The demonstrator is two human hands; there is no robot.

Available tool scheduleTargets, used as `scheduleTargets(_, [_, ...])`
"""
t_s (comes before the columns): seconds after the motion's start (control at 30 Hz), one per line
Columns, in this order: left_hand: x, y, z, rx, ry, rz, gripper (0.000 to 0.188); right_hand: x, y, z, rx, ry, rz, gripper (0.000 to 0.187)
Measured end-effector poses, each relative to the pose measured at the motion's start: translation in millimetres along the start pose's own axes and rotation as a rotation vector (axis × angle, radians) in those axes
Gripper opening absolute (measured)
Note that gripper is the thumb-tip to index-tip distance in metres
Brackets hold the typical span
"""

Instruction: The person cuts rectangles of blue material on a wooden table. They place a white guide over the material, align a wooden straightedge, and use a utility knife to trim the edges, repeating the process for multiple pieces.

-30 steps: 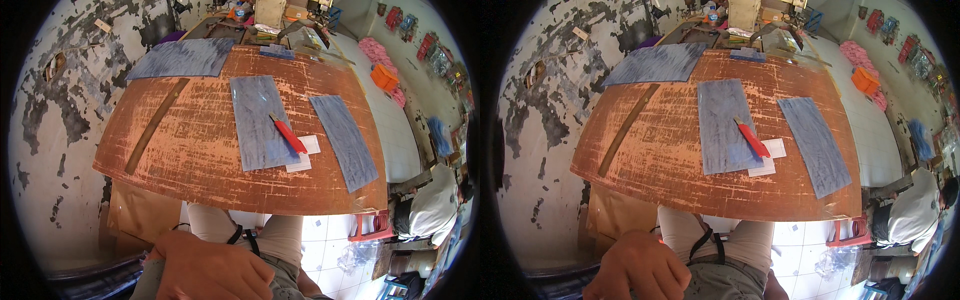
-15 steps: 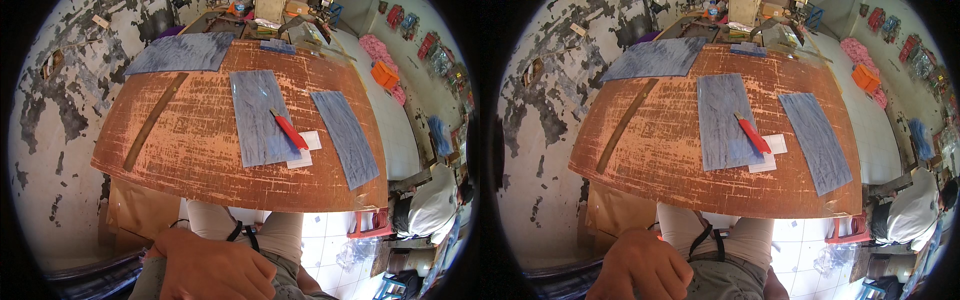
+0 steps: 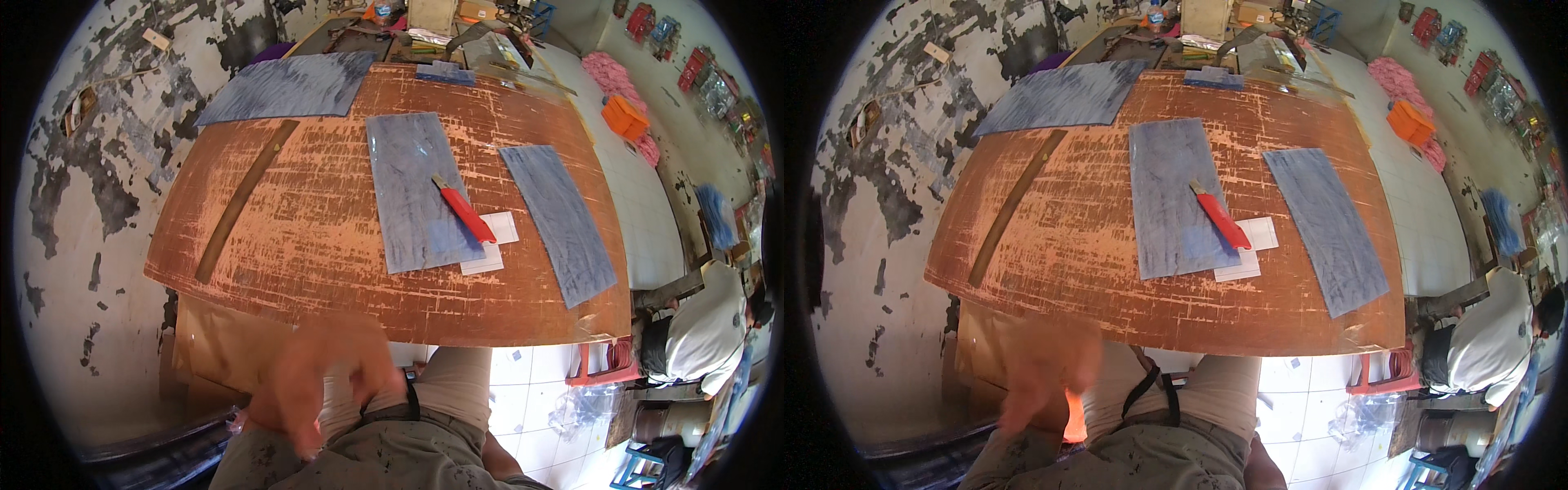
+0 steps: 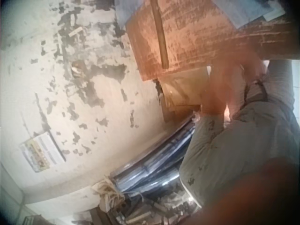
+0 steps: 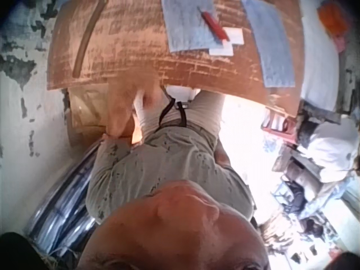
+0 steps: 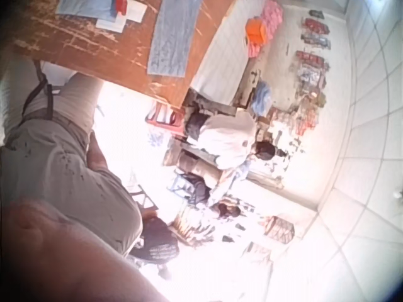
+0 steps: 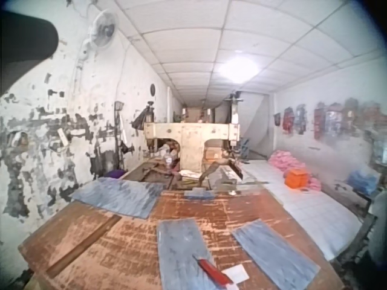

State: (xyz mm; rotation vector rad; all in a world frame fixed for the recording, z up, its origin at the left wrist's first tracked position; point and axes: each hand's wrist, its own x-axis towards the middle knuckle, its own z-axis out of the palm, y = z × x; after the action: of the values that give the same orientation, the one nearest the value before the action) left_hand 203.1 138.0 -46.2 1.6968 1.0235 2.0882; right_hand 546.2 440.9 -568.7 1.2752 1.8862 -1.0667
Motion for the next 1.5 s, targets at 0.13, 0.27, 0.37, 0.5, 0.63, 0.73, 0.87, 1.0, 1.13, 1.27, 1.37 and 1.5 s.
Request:
scheduleTargets(0.13, [-3.8, -6.0, -31.6, 0.97, 0.269, -0.539, 0.045, -5.0, 15.0, 6.2, 0.059, 0.039, 0.035, 0.106])
scheduleTargets(0.27, [-41.8, -44.1, -73.1, 1.383, 0.168, -0.522, 0.046, -8.0, 22.7, 17.1, 0.099, 0.051, 0.055, 0.106])
scheduleTargets(0.37, [-66.7, -56.6, -72.8, 1.358, 0.274, -0.544, 0.049, -6.4, 33.6, 27.4, 0.127, 0.066, 0.062, 0.106])
scheduleTargets(0.5, [-82.9, -54.8, -80.9, 1.322, 0.336, -0.671, 0.048, 10.9, 64.0, 44.2, 0.132, 0.095, 0.105, 0.106])
scheduleTargets(0.63, [-61.5, -77.1, -74.4, 1.295, 0.307, -0.652, 0.043, 11.8, 141.5, 54.6, 0.186, 0.146, 0.251, 0.107])
scheduleTargets(0.73, [-74.5, -71.5, -82.4, 1.311, 0.316, -0.654, 0.041, 4.1, 156.6, 38.7, 0.178, 0.202, 0.319, 0.107])
scheduleTargets(0.87, [-79.7, -69.6, -79.7, 1.355, 0.296, -0.686, 0.041, -49.8, 121.3, 32.4, 0.213, 0.345, 0.237, 0.112])
scheduleTargets(1.0, [-77.3, -58.3, -77.8, 1.397, 0.294, -0.68, 0.039, -49.3, 109.5, 45.0, -0.023, 0.086, 0.485, 0.116])
scheduleTargets(1.13, [-63.2, -79.0, -69.5, 1.323, 0.289, -0.652, 0.038, 11.5, 229.0, 67.0, -0.308, -0.102, 0.184, 0.058])
scheduleTargets(1.27, [-70.1, -91.5, -72.2, 1.206, 0.373, -0.654, 0.038, 32.8, 265.9, 60.6, -0.17, 0.077, -0.033, 0.038])
scheduleTargets(1.37, [-67.8, -59.5, -73.4, 1.411, 0.305, -0.653, 0.037, 19.4, 109.3, 62.8, 0.029, 0.188, -0.16, 0.035])
scheduleTargets(1.5, [-75.1, -62.0, -76.2, 1.393, 0.308, -0.666, 0.036, -70.4, -1.8, -51.8, -0.027, 0.344, -0.408, 0.025])
